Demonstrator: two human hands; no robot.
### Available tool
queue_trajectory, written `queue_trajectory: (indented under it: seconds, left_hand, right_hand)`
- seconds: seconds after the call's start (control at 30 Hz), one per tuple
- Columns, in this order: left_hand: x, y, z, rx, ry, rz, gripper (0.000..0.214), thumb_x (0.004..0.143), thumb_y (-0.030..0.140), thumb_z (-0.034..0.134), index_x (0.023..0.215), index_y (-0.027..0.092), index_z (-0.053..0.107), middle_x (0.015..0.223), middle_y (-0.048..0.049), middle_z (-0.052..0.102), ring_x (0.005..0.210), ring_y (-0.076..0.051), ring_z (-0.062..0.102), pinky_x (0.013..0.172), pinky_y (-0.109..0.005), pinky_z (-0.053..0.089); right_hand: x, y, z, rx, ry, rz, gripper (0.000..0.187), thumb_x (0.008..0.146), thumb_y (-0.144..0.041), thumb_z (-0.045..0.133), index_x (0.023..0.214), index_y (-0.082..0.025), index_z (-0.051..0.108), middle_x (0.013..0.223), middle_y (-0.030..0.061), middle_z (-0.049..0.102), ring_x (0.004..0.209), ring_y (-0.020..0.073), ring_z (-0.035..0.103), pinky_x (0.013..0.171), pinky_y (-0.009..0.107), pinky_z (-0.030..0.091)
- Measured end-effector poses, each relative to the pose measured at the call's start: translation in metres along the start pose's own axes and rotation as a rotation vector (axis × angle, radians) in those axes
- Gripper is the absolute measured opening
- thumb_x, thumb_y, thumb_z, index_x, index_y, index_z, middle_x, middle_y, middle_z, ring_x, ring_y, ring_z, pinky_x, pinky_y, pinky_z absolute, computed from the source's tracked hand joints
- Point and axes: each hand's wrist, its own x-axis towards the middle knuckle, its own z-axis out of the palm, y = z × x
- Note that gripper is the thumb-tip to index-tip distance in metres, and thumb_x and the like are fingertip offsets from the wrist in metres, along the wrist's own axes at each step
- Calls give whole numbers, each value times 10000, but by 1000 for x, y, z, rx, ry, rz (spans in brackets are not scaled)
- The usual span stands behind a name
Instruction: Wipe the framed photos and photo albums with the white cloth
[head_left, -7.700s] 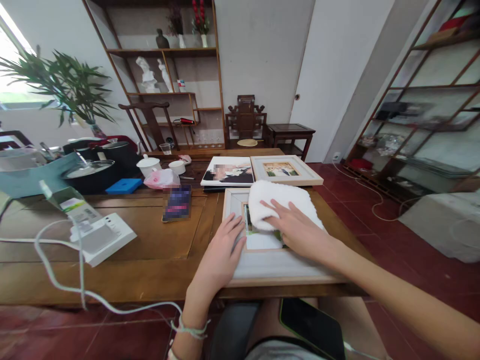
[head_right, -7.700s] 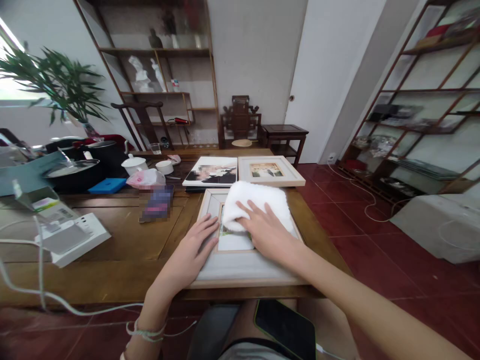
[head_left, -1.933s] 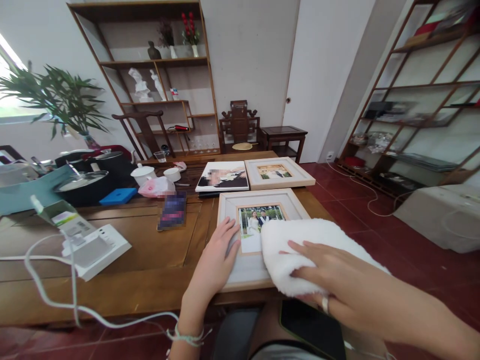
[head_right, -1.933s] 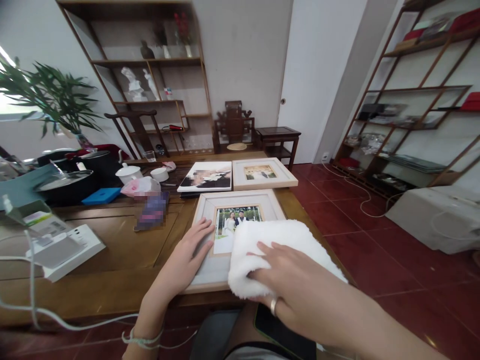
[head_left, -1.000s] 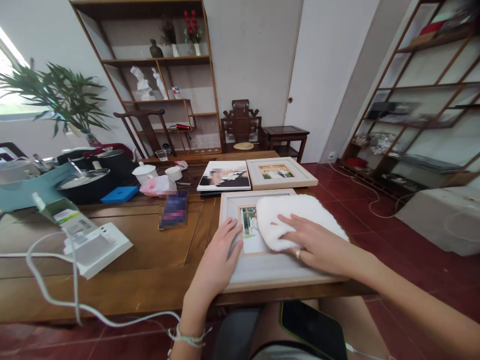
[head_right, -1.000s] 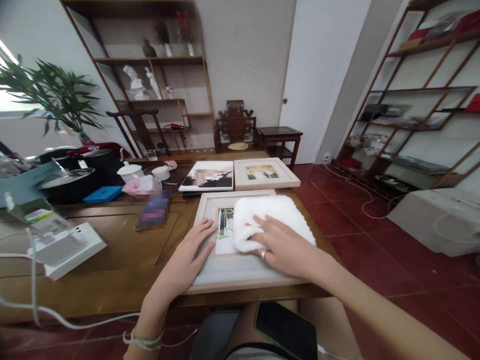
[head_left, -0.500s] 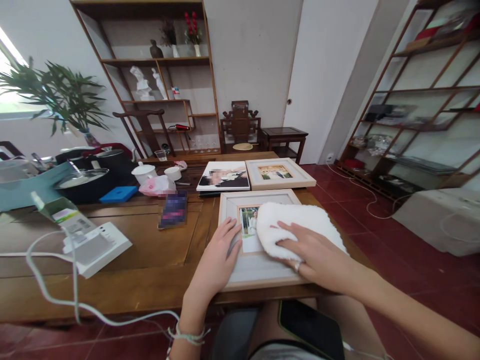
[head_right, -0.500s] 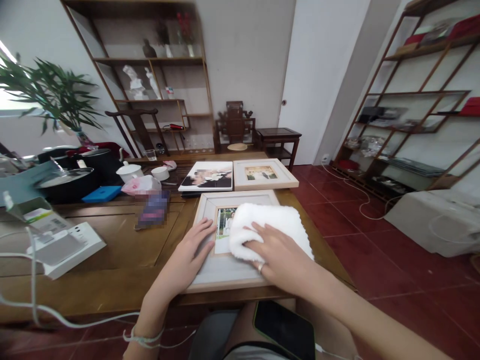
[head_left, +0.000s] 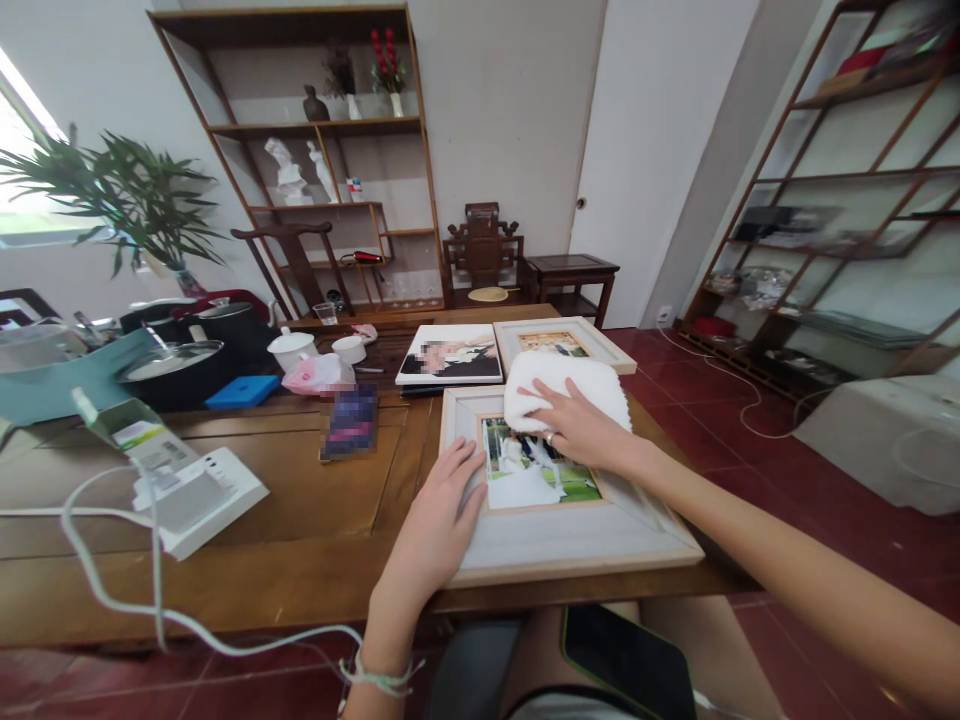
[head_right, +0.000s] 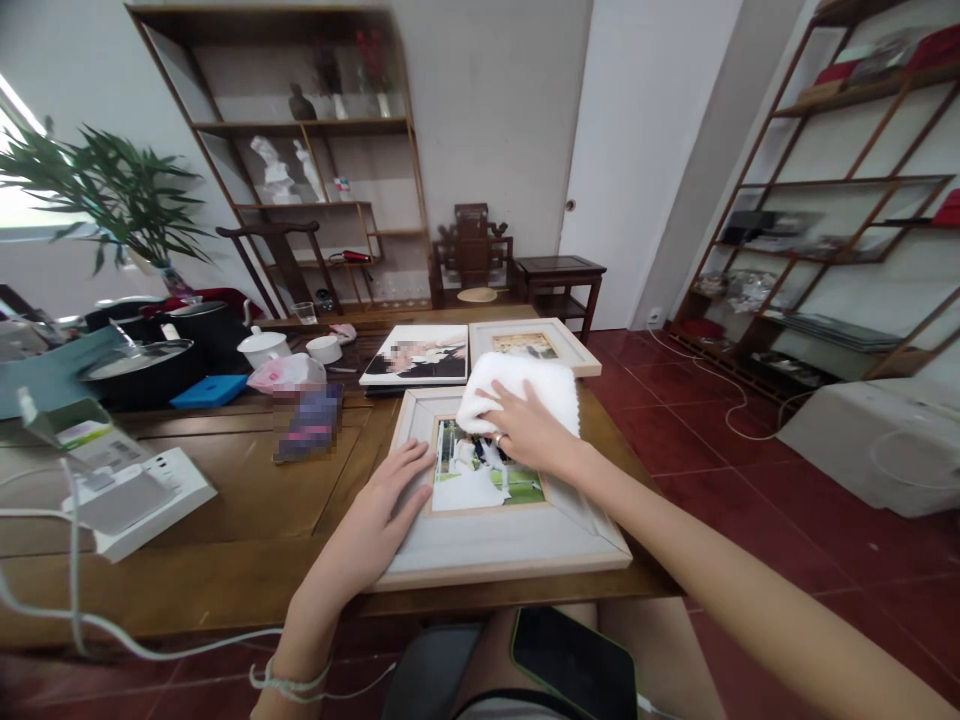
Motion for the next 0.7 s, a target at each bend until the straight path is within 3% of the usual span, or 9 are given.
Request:
queue_trajectory:
  seconds: [0.23, 0.37, 0.5, 0.6, 0.7]
  left_hand:
    - [2, 0, 1, 6, 4, -3, 385, 931, 277, 405, 1287, 177, 509, 1433, -100, 438, 1387, -212, 294, 1142, -438, 266]
    - [1, 0, 1, 14, 0, -5, 380, 931, 269, 404, 1281, 170, 511, 1434, -100, 436, 1386, -208, 296, 1144, -438, 264]
    - [1, 0, 1, 12, 5, -10, 373, 930, 262, 406, 1274, 166, 513, 1429, -99, 443, 1383, -204, 303, 1142, -436, 267]
    - [1, 1, 1, 12, 5, -10, 369, 929, 258, 407, 1268, 167, 518, 1426, -95, 447, 1383, -202, 304, 1143, -431, 264]
    - [1, 2, 0, 15, 1, -15, 372, 927, 254, 411, 1270, 158, 520, 1428, -98, 445, 1385, -202, 300, 1147, -425, 257]
  right_hand:
    - [-38, -31, -21, 225, -183, -170, 495, 738, -36, 416, 1163, -187, 619, 1379, 96, 501, 1401, 210, 184, 1126, 541, 121]
    - [-69, -44, -43, 370, -315, -148, 521, 729, -57, 450, 1205, -203, 604, 1451, 84, 400, 1389, 228, 220, 1141, 506, 111]
    - [-91, -54, -65, 476, -444, -73, 541, 681, -29, 438, 1138, -227, 648, 1473, 29, 351, 1369, 251, 268, 1132, 488, 191]
    - [-98, -56, -67, 517, -432, -72, 556, 629, -3, 424, 1058, -246, 682, 1448, -18, 393, 1371, 244, 254, 1137, 470, 199]
    - [-100, -47, -52, 454, -337, -95, 617, 581, 19, 409, 1077, -241, 669, 1452, -25, 392, 1384, 223, 220, 1145, 460, 187]
